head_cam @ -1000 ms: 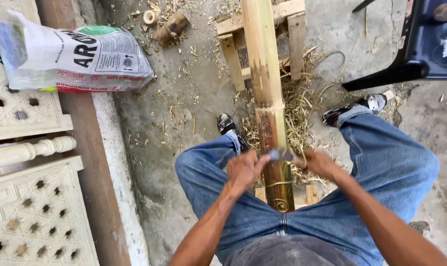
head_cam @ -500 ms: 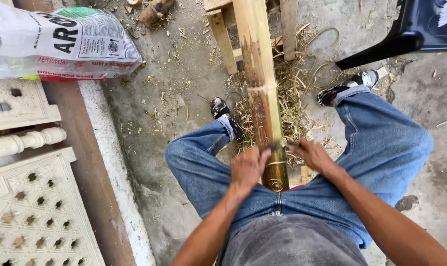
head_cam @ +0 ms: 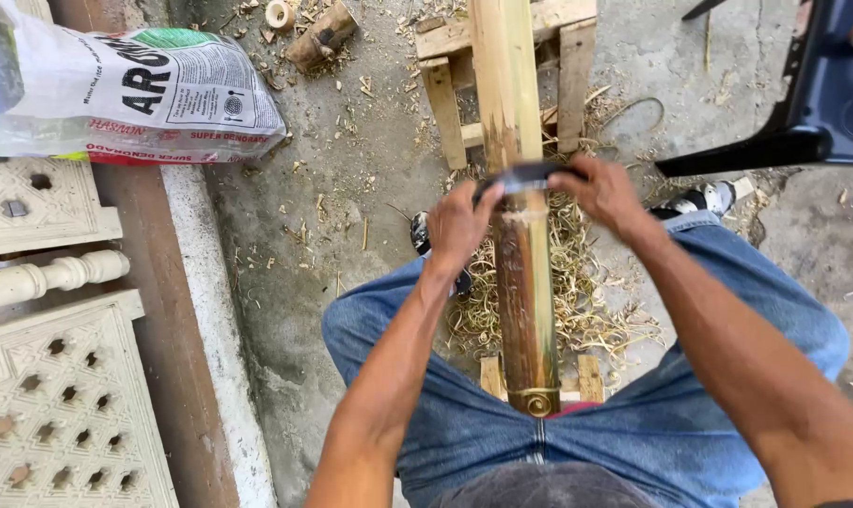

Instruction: Carving and shaving a bamboo pole using a curved knife.

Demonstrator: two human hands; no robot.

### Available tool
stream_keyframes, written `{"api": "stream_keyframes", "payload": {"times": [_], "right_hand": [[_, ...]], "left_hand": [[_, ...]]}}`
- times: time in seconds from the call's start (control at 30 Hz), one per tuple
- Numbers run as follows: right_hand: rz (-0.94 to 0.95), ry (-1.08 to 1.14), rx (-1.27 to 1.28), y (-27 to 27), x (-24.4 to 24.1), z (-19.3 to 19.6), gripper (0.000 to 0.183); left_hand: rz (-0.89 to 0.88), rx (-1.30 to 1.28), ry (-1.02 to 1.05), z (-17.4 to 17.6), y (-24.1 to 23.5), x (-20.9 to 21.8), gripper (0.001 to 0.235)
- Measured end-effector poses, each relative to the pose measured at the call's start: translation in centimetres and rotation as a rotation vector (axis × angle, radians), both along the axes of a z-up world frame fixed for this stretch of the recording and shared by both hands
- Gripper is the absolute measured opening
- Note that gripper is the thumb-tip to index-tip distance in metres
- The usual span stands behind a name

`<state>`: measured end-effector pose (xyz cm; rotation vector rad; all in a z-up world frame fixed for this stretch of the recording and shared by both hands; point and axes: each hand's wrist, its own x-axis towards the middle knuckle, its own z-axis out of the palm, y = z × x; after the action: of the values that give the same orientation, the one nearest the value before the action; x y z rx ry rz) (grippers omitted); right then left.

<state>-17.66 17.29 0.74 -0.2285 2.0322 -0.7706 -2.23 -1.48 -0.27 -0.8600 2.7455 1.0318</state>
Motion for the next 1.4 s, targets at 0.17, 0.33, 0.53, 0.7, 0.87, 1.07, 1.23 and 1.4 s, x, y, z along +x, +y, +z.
{"api": "stream_keyframes", "payload": {"times": [0.17, 0.33, 0.53, 0.7, 0.87, 1.07, 1.23, 1.4], "right_hand": [[-0.057, 0.191, -0.141, -5.9, -8.1, -3.8, 0.032], [-0.091, 0.409, -0.243, -7.1, -9.5, -6.3, 0.034], [-0.174, 0.365, -0.219, -3.7, -3.9, -4.3, 0.033], [-0.089, 0.503, -0.250, -0.1, 1.5, -4.5, 0.034], [-0.058, 0.449, -0.170, 2.7, 4.8, -5.1, 0.041], [0.000, 0.331, -0.084, 7.9, 12.5, -6.9, 0.040], [0.237, -0.159, 0.036, 16.2, 21.5, -8.4, 0.047], [0.186, 0.079, 0.086, 7.2, 10.1, -4.6, 0.054]], "left_hand": [[-0.091, -0.211, 0.118, -4.5, -7.4, -10.7, 0.045], [-0.075, -0.349, 0.239, -4.8, -8.6, -13.5, 0.047], [-0.095, -0.385, 0.293, -2.6, -4.2, -7.9, 0.049], [-0.081, -0.337, 0.219, -1.1, -0.7, -2.6, 0.049], [-0.088, -0.388, 0.236, 0.8, 2.3, 1.3, 0.049], [-0.099, -0.163, 0.070, 3.6, 6.1, 8.2, 0.048], [-0.313, 0.023, -0.002, 5.0, 8.1, 14.9, 0.054], [-0.177, -0.011, -0.082, 0.8, 3.1, 8.1, 0.058]]}}
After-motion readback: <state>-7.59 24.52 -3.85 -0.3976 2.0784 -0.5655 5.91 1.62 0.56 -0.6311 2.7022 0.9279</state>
